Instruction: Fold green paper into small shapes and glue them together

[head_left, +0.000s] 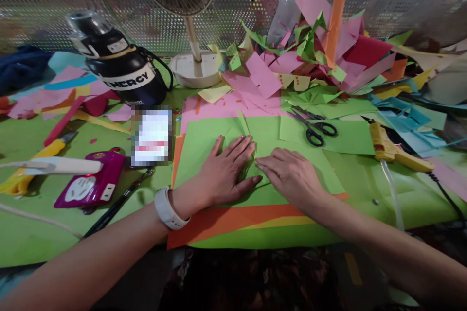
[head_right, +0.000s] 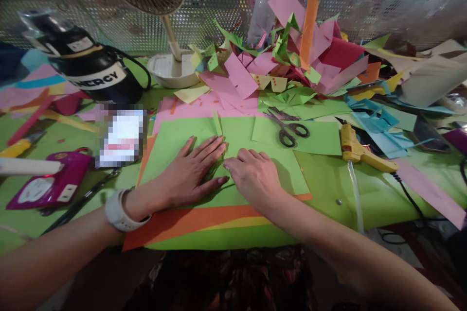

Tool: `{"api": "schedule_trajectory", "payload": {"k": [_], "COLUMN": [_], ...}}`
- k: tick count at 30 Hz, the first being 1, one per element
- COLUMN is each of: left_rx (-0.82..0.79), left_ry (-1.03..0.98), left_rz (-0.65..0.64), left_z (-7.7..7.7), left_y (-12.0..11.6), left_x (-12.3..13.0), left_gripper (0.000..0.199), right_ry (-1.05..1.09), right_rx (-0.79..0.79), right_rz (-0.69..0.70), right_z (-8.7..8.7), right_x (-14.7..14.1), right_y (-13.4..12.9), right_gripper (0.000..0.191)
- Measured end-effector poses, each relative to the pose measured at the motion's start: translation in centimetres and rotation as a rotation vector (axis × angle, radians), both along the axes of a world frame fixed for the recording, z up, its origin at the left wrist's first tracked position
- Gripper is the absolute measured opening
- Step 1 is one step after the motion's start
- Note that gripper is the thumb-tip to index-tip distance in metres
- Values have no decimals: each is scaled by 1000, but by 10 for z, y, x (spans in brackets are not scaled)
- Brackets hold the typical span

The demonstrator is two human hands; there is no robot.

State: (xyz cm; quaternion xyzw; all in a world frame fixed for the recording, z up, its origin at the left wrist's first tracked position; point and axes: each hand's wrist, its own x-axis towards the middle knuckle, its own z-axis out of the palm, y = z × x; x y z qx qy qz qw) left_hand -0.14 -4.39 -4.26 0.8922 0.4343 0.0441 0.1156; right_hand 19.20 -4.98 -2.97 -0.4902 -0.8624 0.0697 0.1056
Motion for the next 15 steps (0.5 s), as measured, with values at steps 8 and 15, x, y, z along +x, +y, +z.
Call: {"api": "schedule_trajectory", "payload": {"k": [8, 15], "left_rx": [76, 305], "left_ry": [-19, -72], "left_rz": [6, -181], "left_z": [2, 15], "left_y": [1, -20], "left_x": [-1, 2], "left_gripper": [74, 34], "right_ry": [28, 82], "right_rx": [-50, -84], "right_rz": [165, 187], "right_z": [7, 2], "right_x": [11, 19], "right_y": [12, 17], "right_gripper": [25, 22]}}
